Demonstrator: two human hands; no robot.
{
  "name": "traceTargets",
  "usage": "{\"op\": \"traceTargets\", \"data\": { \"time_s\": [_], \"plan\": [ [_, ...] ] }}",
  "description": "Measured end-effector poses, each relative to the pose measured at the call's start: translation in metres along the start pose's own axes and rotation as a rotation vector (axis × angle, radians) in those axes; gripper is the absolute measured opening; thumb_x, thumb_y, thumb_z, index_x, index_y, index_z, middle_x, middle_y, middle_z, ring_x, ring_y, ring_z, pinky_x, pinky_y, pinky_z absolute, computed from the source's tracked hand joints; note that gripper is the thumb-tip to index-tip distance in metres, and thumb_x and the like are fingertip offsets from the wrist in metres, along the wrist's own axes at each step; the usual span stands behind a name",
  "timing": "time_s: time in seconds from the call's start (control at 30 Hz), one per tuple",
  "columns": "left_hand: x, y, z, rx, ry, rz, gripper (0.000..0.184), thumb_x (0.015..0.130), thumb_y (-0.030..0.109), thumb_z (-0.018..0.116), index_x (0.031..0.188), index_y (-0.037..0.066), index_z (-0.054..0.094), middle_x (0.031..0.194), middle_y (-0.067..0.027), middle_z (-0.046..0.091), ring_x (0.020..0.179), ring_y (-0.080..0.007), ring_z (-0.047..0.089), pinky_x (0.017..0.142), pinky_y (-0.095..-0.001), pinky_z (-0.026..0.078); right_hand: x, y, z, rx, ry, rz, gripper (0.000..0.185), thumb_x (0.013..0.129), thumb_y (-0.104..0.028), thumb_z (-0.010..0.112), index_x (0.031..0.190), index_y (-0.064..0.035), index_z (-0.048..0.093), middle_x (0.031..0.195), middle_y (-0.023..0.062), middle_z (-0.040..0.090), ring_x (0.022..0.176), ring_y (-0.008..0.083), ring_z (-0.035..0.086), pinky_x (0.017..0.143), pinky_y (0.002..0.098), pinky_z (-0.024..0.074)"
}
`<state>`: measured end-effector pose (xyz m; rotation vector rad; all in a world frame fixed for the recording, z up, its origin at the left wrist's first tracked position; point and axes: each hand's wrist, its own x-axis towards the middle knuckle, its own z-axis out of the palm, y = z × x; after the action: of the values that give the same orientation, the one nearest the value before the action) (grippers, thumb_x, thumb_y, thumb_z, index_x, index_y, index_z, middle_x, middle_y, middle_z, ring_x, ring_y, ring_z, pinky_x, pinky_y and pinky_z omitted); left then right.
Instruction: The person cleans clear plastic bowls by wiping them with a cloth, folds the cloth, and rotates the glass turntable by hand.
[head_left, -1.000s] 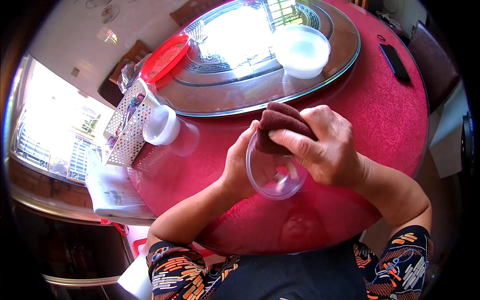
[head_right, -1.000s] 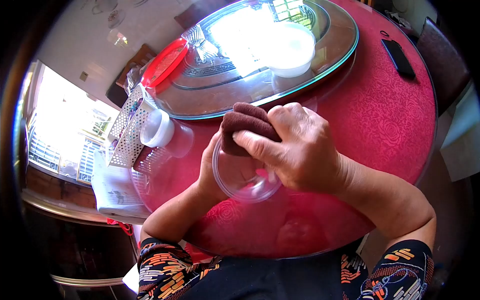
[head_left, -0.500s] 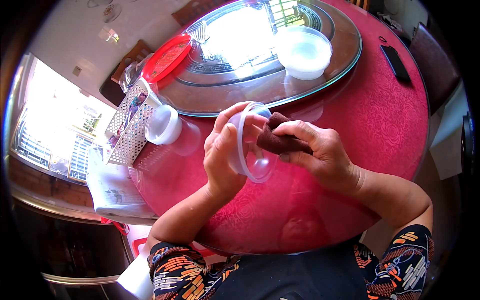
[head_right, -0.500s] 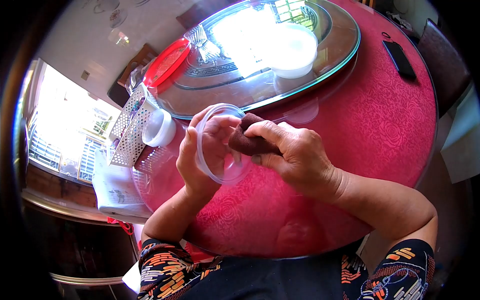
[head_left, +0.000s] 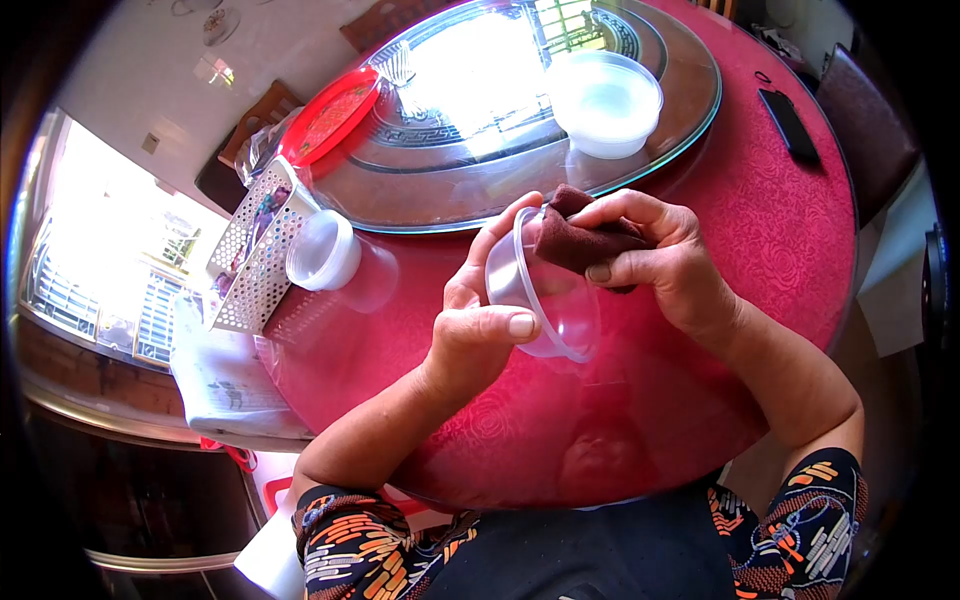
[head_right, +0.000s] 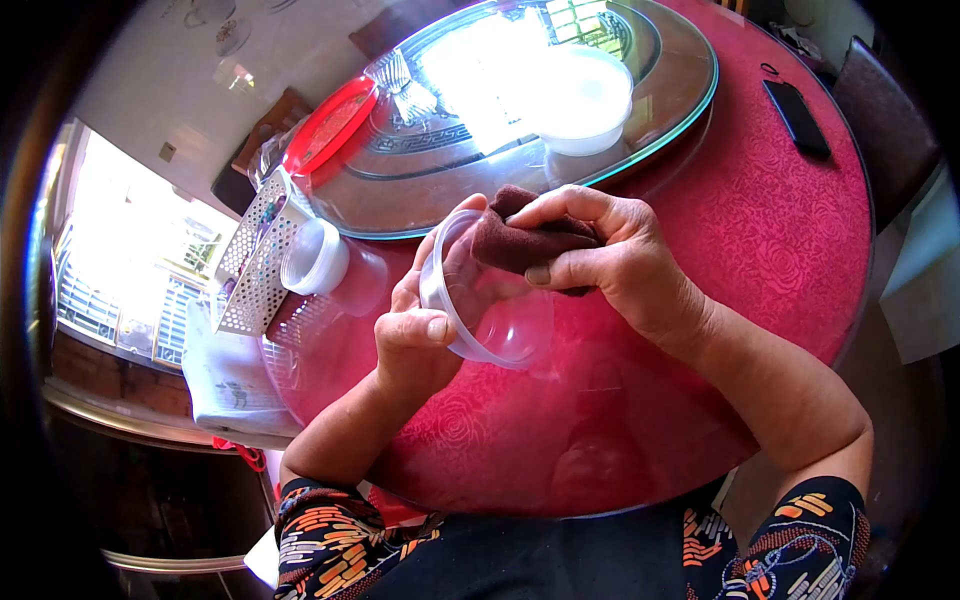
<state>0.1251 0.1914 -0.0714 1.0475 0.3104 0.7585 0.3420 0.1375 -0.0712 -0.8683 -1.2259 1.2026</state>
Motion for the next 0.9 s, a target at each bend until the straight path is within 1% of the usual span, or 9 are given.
{"op": "traceTargets", "data": {
  "time_s": [0.2,0.3,0.43,0.47,0.57,0.6,0.7,0.83,0.9],
  "plan": [
    [0.0,0.003,0.004,-0.027,-0.02,-0.137,0.109,0.071,0.001,0.074,0.163,0.014,0.018,0.15,-0.0146,0.044,0.127,-0.0293,0.057,0.11,-0.0439,0.046,0.003,0.016,-0.001,-0.276,0.032,-0.28,0.033,0.082,0.004,0.077,0.112,-0.0058,0.07,0.11,0.0104,0.069,0.1,0.0202,0.069,0.091,0.0323,0.0588],
    [0.0,0.004,0.003,-0.097,-0.054,-0.156,0.111,0.069,0.003,0.076,0.163,0.013,0.018,0.149,-0.0152,0.045,0.125,-0.0289,0.059,0.109,-0.0448,0.048,0.004,0.016,-0.002,-0.515,0.039,-0.451,0.034,0.08,0.0,0.081,0.112,-0.0072,0.07,0.107,0.0134,0.069,0.097,0.0249,0.071,0.087,0.0347,0.0604],
    [-0.003,0.001,0.008,-0.024,0.0,-0.137,0.094,0.075,0.025,0.071,0.157,0.005,0.029,0.148,-0.0181,0.048,0.13,-0.0341,0.055,0.114,-0.0484,0.042,0.007,0.019,0.004,-0.707,0.089,-0.701,0.036,0.077,-0.009,0.085,0.11,-0.0099,0.072,0.1,0.0149,0.069,0.093,0.0305,0.072,0.081,0.0379,0.0618],
    [-0.003,-0.007,-0.003,-0.18,-0.088,-0.103,0.074,0.091,0.034,0.063,0.153,0.005,0.037,0.147,-0.0166,0.05,0.133,-0.0316,0.053,0.115,-0.0469,0.04,0.008,0.019,0.004,-0.782,0.1,-0.752,0.036,0.076,-0.011,0.086,0.109,-0.0106,0.072,0.099,0.0148,0.069,0.091,0.0308,0.072,0.079,0.0385,0.0619],
    [-0.004,-0.004,0.005,-0.255,-0.035,-0.187,0.061,0.101,0.042,0.054,0.149,0.006,0.043,0.146,-0.0149,0.052,0.133,-0.0299,0.053,0.115,-0.0472,0.04,0.008,0.018,0.007,-0.974,0.124,-0.884,0.034,0.075,-0.018,0.086,0.107,-0.0125,0.074,0.098,0.0146,0.069,0.088,0.031,0.072,0.074,0.0397,0.0621],
    [-0.002,-0.003,0.008,-0.143,-0.032,-0.214,0.073,0.097,0.051,0.06,0.15,0.007,0.036,0.142,-0.0111,0.051,0.131,-0.0252,0.052,0.11,-0.0442,0.043,0.006,0.013,0.009,-1.018,0.123,-0.915,0.033,0.075,-0.02,0.086,0.106,-0.0131,0.074,0.098,0.0145,0.069,0.088,0.0307,0.072,0.073,0.0397,0.0621],
    [-0.004,-0.003,0.006,-0.134,-0.093,-0.241,0.071,0.097,0.05,0.061,0.149,0.007,0.038,0.14,-0.0112,0.051,0.129,-0.0254,0.053,0.11,-0.0443,0.044,0.003,0.01,0.014,-1.123,0.155,-0.972,0.03,0.079,-0.023,0.083,0.106,-0.0145,0.073,0.097,0.0142,0.069,0.086,0.0307,0.072,0.069,0.0397,0.0613],
    [-0.007,-0.003,0.001,-0.121,-0.063,-0.113,0.083,0.086,0.029,0.078,0.153,0.005,0.036,0.143,-0.0129,0.052,0.134,-0.0272,0.052,0.114,-0.0441,0.041,-0.001,0.012,0.019,-1.191,0.221,-0.901,0.031,0.081,-0.019,0.081,0.11,-0.0143,0.071,0.096,0.0147,0.069,0.084,0.0307,0.072,0.068,0.0418,0.0608],
    [-0.004,0.002,0.002,-0.041,-0.025,0.023,0.09,0.071,0.014,0.089,0.149,0.004,0.046,0.141,-0.0141,0.056,0.132,-0.0275,0.054,0.116,-0.0441,0.041,-0.006,0.012,0.02,-1.131,0.21,-0.755,0.034,0.081,-0.013,0.081,0.112,-0.0119,0.069,0.1,0.0157,0.068,0.087,0.0314,0.071,0.072,0.0409,0.0606]
  ]
}}
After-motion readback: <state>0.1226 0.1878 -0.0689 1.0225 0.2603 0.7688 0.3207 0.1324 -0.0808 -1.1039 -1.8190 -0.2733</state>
